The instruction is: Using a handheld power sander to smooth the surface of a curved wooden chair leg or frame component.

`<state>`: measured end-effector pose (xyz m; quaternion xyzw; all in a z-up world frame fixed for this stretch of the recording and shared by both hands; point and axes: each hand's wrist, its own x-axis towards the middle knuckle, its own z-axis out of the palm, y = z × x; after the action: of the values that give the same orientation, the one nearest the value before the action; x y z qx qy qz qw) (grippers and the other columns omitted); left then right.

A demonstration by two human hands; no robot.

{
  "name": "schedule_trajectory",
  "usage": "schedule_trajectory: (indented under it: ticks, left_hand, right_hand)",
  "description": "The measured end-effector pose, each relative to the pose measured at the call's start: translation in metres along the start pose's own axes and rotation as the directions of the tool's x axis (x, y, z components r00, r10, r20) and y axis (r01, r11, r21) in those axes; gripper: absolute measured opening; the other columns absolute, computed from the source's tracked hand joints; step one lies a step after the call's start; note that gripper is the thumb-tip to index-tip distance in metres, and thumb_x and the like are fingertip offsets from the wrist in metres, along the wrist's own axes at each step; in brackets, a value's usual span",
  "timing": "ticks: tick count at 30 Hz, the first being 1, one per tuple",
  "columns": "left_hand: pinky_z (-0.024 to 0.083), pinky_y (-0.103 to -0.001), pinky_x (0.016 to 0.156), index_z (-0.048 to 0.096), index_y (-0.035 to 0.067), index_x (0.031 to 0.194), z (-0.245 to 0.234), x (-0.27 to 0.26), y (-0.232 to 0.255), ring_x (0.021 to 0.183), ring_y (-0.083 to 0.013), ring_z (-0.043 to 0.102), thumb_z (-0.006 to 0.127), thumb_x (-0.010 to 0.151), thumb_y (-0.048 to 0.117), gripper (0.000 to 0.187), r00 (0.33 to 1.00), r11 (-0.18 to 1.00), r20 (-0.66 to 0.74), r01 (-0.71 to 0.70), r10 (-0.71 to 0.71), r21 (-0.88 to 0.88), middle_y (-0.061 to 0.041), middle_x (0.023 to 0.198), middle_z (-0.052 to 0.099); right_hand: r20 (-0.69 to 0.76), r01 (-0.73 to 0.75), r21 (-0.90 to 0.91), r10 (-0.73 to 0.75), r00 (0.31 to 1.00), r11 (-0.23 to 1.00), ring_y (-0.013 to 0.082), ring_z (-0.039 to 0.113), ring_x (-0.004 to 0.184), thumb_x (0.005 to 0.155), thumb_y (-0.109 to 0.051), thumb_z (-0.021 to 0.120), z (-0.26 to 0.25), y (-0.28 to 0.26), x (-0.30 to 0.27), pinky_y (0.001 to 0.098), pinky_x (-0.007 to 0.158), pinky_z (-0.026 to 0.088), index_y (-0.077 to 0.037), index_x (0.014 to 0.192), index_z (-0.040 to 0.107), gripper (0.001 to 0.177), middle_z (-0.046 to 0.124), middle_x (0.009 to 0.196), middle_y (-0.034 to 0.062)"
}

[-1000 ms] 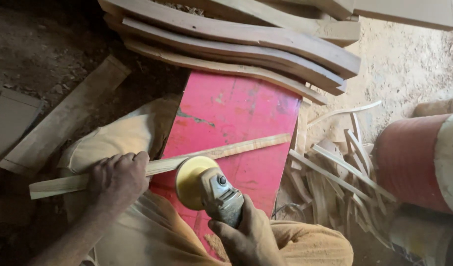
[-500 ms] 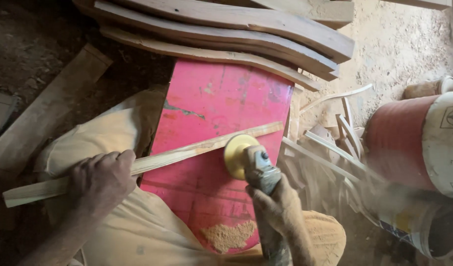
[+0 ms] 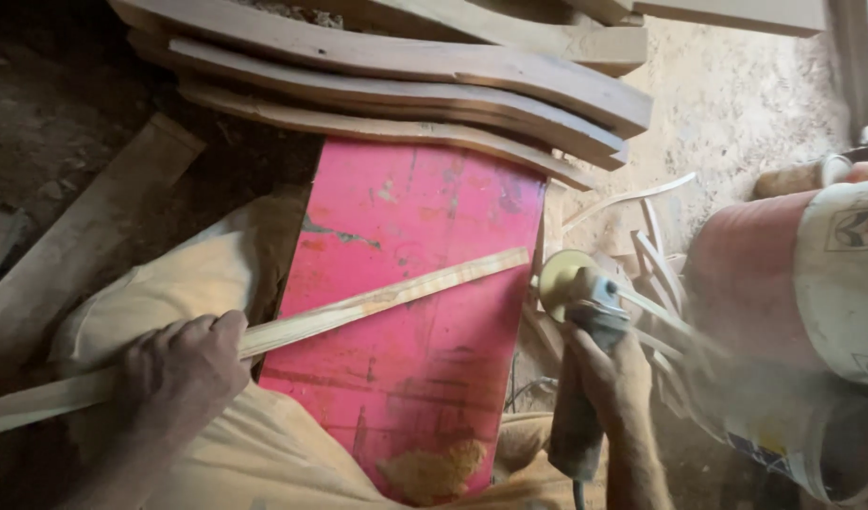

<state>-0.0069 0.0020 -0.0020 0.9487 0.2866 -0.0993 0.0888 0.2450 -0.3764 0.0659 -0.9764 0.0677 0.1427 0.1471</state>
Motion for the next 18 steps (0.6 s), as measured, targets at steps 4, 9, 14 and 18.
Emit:
schedule_trajectory:
  ticks: [4, 9, 14, 18]
  left_hand:
    - [0.058, -0.050, 0.071, 0.063, 0.019, 0.076, 0.008, -0.003, 0.000, 0.077, -0.0301, 0.073, 0.069, 0.074, 0.021, 0.007, 0.996, 1.000, -0.093, 0.000, 0.002, 0.020, -0.003, 0.073, 0.070]
    - [0.058, -0.048, 0.066, 0.063, 0.020, 0.078, 0.010, -0.006, -0.003, 0.072, -0.0286, 0.072, 0.067, 0.082, 0.018, 0.006, 0.980, 0.999, -0.196, -0.038, 0.043, 0.027, -0.003, 0.071, 0.069]
    - [0.058, -0.046, 0.062, 0.062, 0.014, 0.078, -0.005, -0.007, -0.003, 0.071, -0.0293, 0.072, 0.067, 0.079, 0.017, 0.006, 0.985, 0.996, -0.144, -0.094, 0.092, -0.006, -0.007, 0.072, 0.069]
    - [0.059, -0.045, 0.065, 0.061, 0.014, 0.079, -0.008, -0.006, -0.004, 0.073, -0.0294, 0.072, 0.067, 0.083, 0.018, 0.008, 0.985, 0.994, -0.130, -0.111, 0.113, 0.019, -0.008, 0.073, 0.069]
  right_hand:
    - [0.142, -0.021, 0.221, -0.011, 0.990, 0.975, 0.0284, 0.076, 0.088, 0.075, -0.038, 0.076, 0.005, -0.006, -0.022, 0.0425, 0.077, 0.059, -0.006, 0.114, 0.068, 0.051, 0.078, 0.099, 0.0169]
    - [0.245, 0.113, 0.175, -0.154, 0.957, 0.978, 0.0191, 0.074, 0.087, 0.076, -0.034, 0.081, 0.028, -0.046, -0.067, 0.0368, 0.079, 0.056, -0.007, 0.114, 0.069, 0.048, 0.079, 0.096, 0.0132]
    - [0.425, 0.051, 0.324, -0.194, 0.884, 0.945, 0.0192, 0.073, 0.084, 0.072, -0.024, 0.079, 0.035, -0.091, -0.128, 0.0357, 0.078, 0.059, -0.007, 0.113, 0.069, 0.046, 0.080, 0.091, 0.0116]
    - [0.563, 0.011, 0.246, -0.152, 0.813, 0.969, 0.0151, 0.075, 0.086, 0.072, -0.023, 0.083, 0.021, -0.132, -0.156, 0.0338, 0.082, 0.058, -0.006, 0.117, 0.066, 0.051, 0.080, 0.089, 0.0107]
